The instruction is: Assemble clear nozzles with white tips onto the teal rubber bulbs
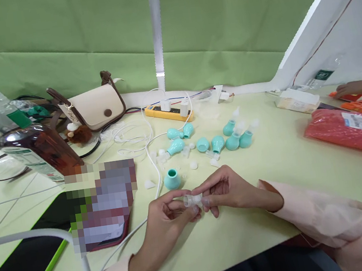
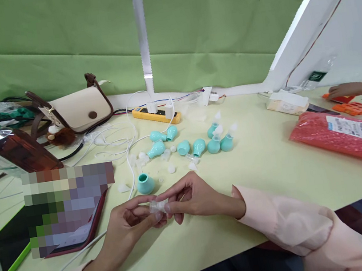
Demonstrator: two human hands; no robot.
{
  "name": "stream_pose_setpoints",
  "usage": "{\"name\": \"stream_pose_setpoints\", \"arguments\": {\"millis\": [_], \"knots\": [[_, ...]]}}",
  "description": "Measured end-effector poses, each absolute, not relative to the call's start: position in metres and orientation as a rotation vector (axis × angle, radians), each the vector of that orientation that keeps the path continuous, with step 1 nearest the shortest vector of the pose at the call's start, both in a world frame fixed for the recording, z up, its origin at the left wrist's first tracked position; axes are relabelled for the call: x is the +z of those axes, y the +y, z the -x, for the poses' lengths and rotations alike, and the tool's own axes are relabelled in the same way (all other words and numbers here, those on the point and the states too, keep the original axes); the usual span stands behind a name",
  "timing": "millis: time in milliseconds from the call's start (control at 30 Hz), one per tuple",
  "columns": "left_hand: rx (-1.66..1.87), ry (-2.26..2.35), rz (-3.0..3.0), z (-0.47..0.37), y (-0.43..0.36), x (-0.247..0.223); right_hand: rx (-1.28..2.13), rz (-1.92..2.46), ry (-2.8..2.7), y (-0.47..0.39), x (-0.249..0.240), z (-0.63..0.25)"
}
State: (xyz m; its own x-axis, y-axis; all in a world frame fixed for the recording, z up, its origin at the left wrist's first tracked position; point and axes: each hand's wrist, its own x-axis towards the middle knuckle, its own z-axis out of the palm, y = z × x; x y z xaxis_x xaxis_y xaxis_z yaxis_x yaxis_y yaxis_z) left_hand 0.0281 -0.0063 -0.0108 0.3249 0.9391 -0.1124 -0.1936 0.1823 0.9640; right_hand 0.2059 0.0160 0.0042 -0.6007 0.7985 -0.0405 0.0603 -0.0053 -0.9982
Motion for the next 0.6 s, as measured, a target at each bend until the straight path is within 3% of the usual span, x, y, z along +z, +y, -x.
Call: {"name": "stream_pose_setpoints", "arguments": {"millis": [133, 467, 533, 600], "knots": [[0.952, 0.878, -1.060, -0.0287, -0.0060, -0.0096, 1.444, 0.943, -1.893, 0.0151, 0.0055, -0.2063], [0.952, 0.924, -1.106, -0.0283, -0.0063, -0.0098, 0.199, 0.654, -2.398, 0.0140, 0.0016, -0.2062], [0.953, 0.911, -1.109, -0.0289, -0.0064, -0.0095, 0.104, 0.618, -2.409, 0.0132, 0.0016, -0.2073], [0.961, 0.897, -1.114, -0.0291, -0.0063, -0.0093, 0.219, 0.604, -2.386, 0.0114, 0.0017, -0.2070]]}}
